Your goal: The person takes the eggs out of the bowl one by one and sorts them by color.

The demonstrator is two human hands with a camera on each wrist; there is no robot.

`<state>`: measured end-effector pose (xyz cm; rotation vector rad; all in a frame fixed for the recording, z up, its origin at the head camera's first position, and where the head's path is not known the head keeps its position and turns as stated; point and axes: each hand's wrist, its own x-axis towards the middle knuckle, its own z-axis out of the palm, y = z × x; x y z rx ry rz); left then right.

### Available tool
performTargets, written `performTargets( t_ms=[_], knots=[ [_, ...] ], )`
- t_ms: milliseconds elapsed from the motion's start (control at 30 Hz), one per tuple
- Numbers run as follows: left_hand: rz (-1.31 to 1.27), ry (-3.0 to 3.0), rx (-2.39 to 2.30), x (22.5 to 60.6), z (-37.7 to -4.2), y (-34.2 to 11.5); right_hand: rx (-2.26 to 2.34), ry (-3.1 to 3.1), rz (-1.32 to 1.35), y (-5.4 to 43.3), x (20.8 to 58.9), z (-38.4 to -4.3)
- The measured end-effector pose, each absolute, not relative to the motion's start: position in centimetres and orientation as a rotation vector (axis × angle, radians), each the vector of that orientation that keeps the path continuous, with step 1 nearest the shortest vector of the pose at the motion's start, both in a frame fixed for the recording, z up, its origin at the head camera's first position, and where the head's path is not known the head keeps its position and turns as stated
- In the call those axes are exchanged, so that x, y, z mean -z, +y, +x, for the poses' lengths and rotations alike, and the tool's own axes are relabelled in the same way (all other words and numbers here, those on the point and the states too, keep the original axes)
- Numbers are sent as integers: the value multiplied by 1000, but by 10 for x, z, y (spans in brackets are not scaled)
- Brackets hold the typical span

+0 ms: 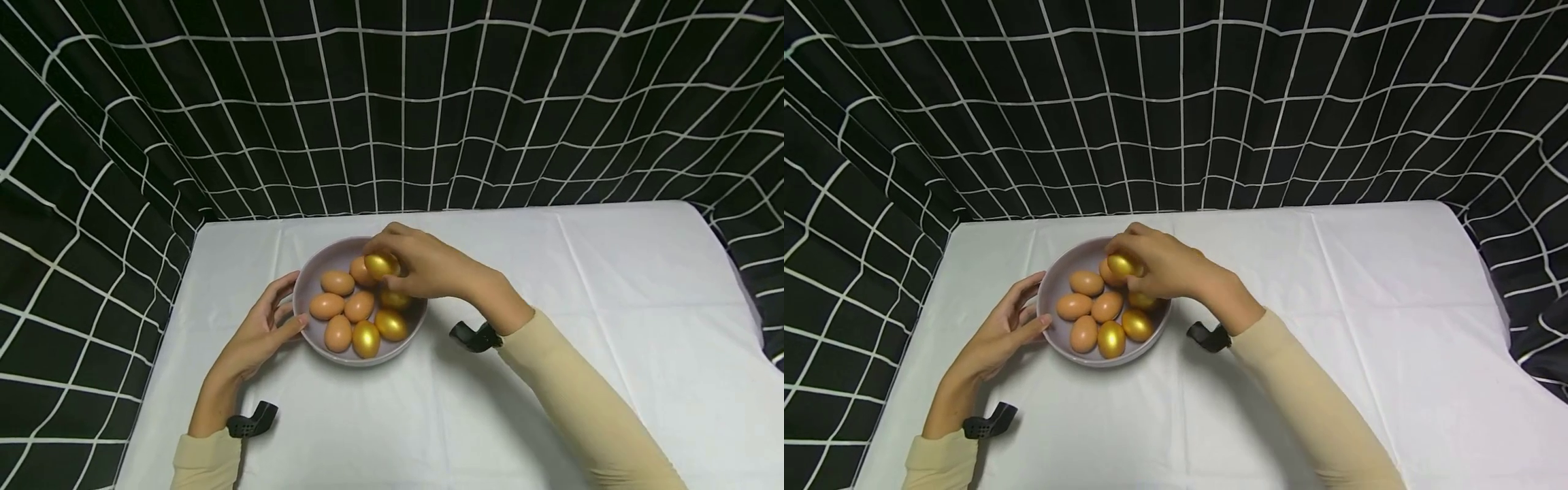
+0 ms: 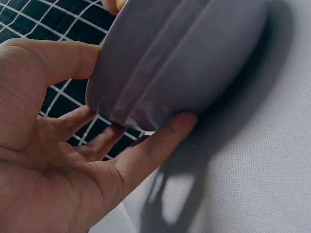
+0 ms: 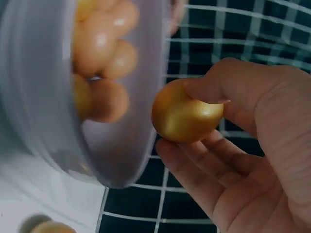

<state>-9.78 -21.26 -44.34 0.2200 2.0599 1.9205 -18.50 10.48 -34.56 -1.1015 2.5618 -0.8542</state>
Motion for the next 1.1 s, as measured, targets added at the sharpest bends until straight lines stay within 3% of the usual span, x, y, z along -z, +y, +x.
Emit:
performTargets(
  t_ms=[400, 1100],
  knots=[
    [277, 2073, -1910, 444, -102, -213, 1527, 2517, -748, 153, 367, -177],
    [243, 2083, -1890, 445, -100, -214, 1771, 2549, -521, 187, 404, -170]
  ],
)
